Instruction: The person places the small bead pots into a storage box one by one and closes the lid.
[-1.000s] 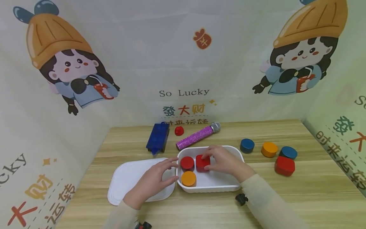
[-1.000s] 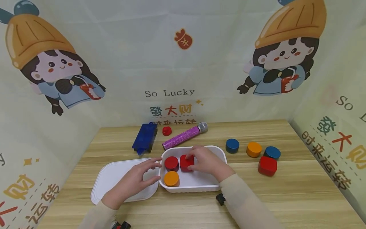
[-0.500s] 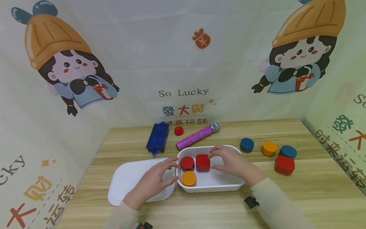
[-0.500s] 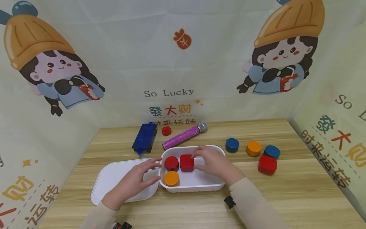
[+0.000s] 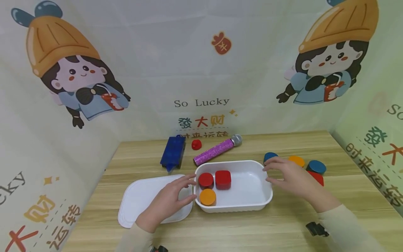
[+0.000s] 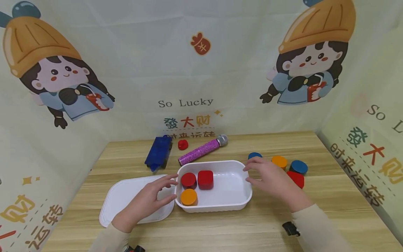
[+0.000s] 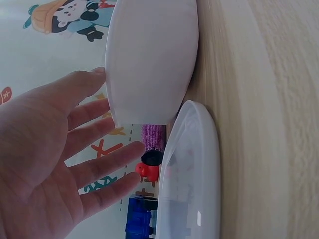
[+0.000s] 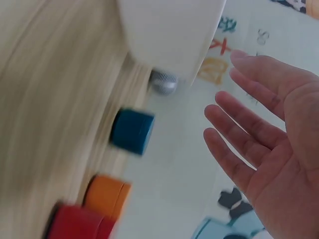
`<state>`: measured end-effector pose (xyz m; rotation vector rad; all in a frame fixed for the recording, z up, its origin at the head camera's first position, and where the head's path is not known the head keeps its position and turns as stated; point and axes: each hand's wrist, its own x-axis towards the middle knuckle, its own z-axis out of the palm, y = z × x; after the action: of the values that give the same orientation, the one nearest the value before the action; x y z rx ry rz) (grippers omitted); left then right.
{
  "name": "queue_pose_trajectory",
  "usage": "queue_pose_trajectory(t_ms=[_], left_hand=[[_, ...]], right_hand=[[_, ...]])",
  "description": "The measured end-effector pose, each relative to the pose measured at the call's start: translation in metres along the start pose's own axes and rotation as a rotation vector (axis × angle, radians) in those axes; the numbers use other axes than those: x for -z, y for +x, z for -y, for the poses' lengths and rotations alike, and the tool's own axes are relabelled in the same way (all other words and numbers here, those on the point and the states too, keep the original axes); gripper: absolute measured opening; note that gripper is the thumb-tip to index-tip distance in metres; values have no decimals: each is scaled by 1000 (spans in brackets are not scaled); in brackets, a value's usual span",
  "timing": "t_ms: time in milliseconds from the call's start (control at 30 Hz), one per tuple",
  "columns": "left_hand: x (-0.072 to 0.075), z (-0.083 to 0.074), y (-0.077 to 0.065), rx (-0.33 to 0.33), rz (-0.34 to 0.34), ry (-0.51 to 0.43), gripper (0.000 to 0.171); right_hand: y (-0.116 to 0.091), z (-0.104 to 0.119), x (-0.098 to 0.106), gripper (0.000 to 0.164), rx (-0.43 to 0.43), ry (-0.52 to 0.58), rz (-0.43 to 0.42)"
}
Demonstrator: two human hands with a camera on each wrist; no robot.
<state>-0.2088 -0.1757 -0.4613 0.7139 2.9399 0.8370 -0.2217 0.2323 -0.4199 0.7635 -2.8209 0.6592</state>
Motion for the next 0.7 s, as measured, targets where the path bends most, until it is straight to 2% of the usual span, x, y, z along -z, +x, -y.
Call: queue_pose_trajectory(t_ms=[267,533,700], left_hand=[[1,-2,3,-8,-1,-9,39],[-1,-1,1,16,6,-10,40],[0,0,0,10,4,-7,40]], right_hand=[[-29,-31,10,26,-14,-50,-121],[-56,-65,12,23,-18,-92,-173],[-72,-85,14,25,-67,-102,-168]])
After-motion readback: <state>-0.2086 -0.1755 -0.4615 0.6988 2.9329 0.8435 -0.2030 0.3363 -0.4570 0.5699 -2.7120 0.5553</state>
